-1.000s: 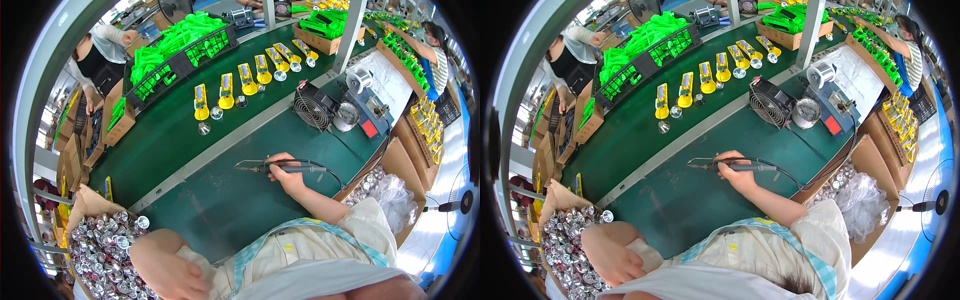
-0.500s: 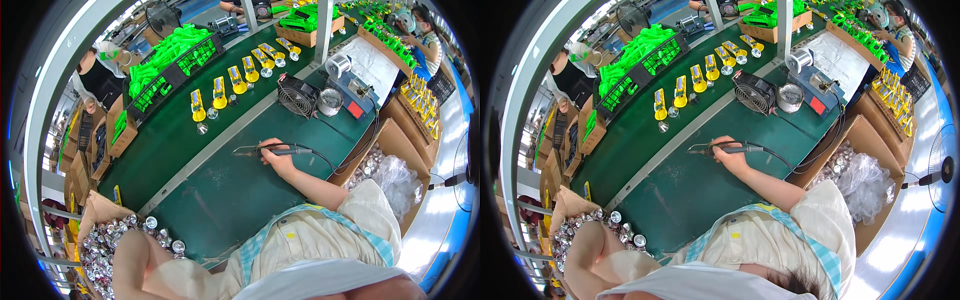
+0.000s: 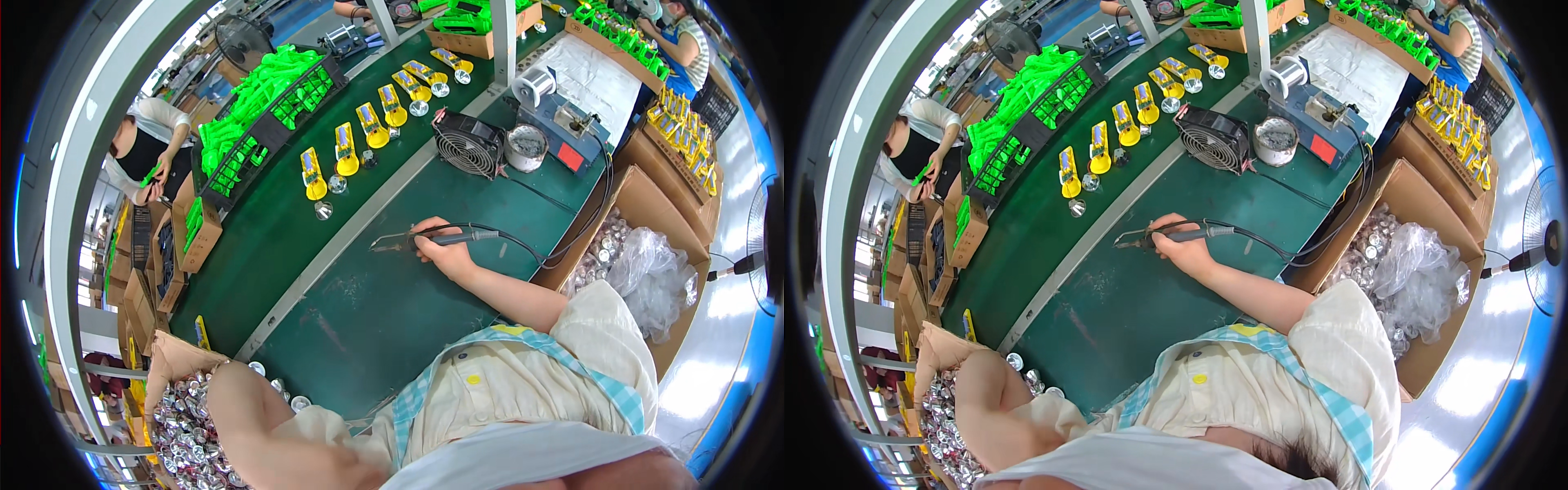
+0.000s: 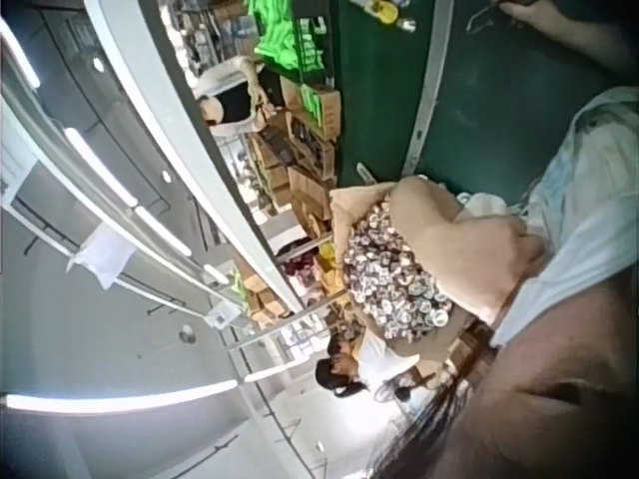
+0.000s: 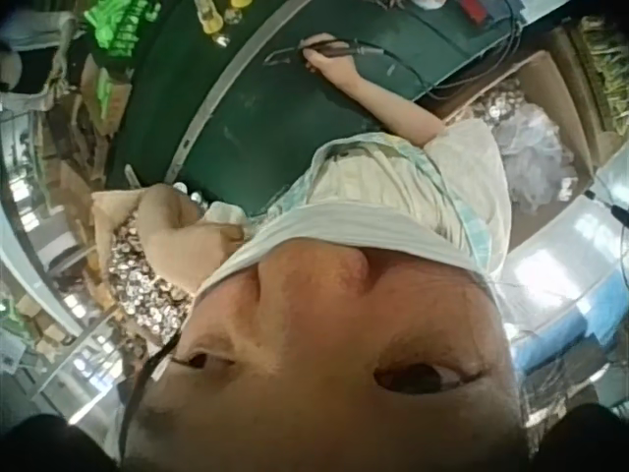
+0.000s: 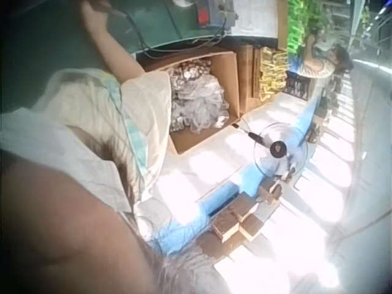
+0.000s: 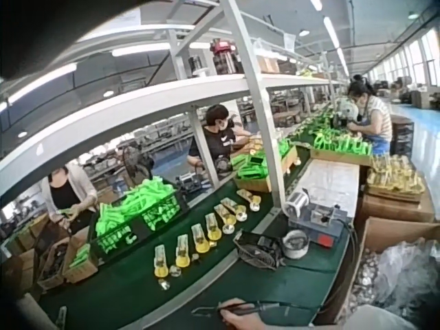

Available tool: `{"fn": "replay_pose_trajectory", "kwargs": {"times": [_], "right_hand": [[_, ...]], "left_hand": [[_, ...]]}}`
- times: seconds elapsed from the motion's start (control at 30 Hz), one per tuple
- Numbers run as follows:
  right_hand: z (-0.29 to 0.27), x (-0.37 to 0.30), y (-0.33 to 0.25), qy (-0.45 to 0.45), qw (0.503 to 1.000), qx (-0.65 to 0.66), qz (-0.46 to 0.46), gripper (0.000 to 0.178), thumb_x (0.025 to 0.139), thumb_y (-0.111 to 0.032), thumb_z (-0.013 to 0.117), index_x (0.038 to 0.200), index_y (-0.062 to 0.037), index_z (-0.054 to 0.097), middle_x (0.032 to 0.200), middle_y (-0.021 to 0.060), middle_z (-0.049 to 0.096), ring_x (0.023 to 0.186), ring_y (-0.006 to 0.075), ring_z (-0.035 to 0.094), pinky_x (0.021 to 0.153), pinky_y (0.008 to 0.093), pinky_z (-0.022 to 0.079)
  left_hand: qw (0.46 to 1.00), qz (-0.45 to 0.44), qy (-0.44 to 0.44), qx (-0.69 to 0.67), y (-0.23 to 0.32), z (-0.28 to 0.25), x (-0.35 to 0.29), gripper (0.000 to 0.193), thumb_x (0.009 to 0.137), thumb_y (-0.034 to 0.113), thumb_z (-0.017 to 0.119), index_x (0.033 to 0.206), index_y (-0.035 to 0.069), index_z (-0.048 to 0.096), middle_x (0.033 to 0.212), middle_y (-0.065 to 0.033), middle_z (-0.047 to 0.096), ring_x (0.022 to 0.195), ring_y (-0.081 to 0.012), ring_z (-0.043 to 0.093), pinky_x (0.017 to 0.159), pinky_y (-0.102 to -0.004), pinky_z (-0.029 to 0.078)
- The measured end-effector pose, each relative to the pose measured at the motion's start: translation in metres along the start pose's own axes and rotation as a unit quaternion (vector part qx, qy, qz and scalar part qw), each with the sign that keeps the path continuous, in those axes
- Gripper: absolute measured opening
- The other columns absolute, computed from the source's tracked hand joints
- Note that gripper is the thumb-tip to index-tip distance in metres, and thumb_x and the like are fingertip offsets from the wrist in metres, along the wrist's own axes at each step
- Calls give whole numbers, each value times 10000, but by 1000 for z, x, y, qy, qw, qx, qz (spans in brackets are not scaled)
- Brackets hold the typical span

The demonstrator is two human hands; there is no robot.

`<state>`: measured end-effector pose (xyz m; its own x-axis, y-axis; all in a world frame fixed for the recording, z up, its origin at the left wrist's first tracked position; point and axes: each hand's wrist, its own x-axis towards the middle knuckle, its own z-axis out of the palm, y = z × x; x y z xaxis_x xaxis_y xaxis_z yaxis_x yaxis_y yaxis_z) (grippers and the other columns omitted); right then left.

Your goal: The person solders wires onto circuit boards in flashlight housings using a soldering iron and places the assembled parts onto a conveyor belt.

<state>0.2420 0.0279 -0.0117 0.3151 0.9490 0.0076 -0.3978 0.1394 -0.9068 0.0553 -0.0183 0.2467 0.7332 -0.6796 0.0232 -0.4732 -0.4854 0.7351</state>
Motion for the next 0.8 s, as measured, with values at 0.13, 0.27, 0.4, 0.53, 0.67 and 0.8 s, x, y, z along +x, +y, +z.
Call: {"fn": "replay_pose_trajectory", "kwargs": {"times": [0.13, 0.27, 0.4, 0.53, 0.67, 0.8], "right_hand": [[2, -4, 0, 2, 1000, 8, -14, 134, 702, -74, 524, 826, -27, 513, 681, 55, 527, 527, 84, 500, 454, 191, 420], [-4, -16, 0, 25, 999, 16, -23, 146, 703, -77, 525, 837, -22, 511, 705, 65, 539, 530, 87, 506, 458, 183, 422], [3, -21, -3, 24, 1000, 15, 6, 149, 705, -84, 534, 840, -27, 506, 710, 61, 532, 534, 92, 513, 458, 182, 427], [3, -11, -2, 25, 1000, 2, 0, 136, 713, -47, 501, 844, -9, 496, 701, 75, 522, 508, 102, 497, 439, 193, 416], [8, 3, -8, 28, 999, 11, -23, 125, 727, -39, 490, 850, -15, 490, 690, 68, 516, 499, 94, 491, 444, 188, 408], [7, 3, 2, 22, 1000, -13, -14, 130, 731, -42, 486, 859, -20, 488, 691, 66, 517, 497, 89, 490, 441, 185, 403]], "left_hand": [[998, -60, -24, -12, -16, -2, 0, 148, 657, 168, 468, 692, 35, 412, 659, -59, 402, 603, -205, 452, 512, -300, 375], [937, -185, 156, 251, -30, -25, -7, 285, 622, 166, 599, 853, 14, 533, 788, -84, 524, 640, -214, 513, 514, -294, 400], [831, -167, 398, 351, -24, -30, 6, 329, 544, 77, 660, 850, 29, 551, 762, -89, 533, 529, -204, 500, 421, -275, 379], [733, -173, 550, 360, -23, -9, 20, 302, 481, 62, 665, 766, 39, 566, 669, -90, 517, 427, -175, 448, 355, -237, 326], [727, -209, 569, 322, -26, -2, 16, 276, 481, 63, 659, 733, 35, 552, 638, -76, 495, 410, -171, 432, 345, -230, 319], [735, -227, 572, 285, -36, 8, 11, 250, 481, 64, 654, 701, 31, 539, 606, -61, 472, 392, -167, 415, 335, -223, 312]]}}
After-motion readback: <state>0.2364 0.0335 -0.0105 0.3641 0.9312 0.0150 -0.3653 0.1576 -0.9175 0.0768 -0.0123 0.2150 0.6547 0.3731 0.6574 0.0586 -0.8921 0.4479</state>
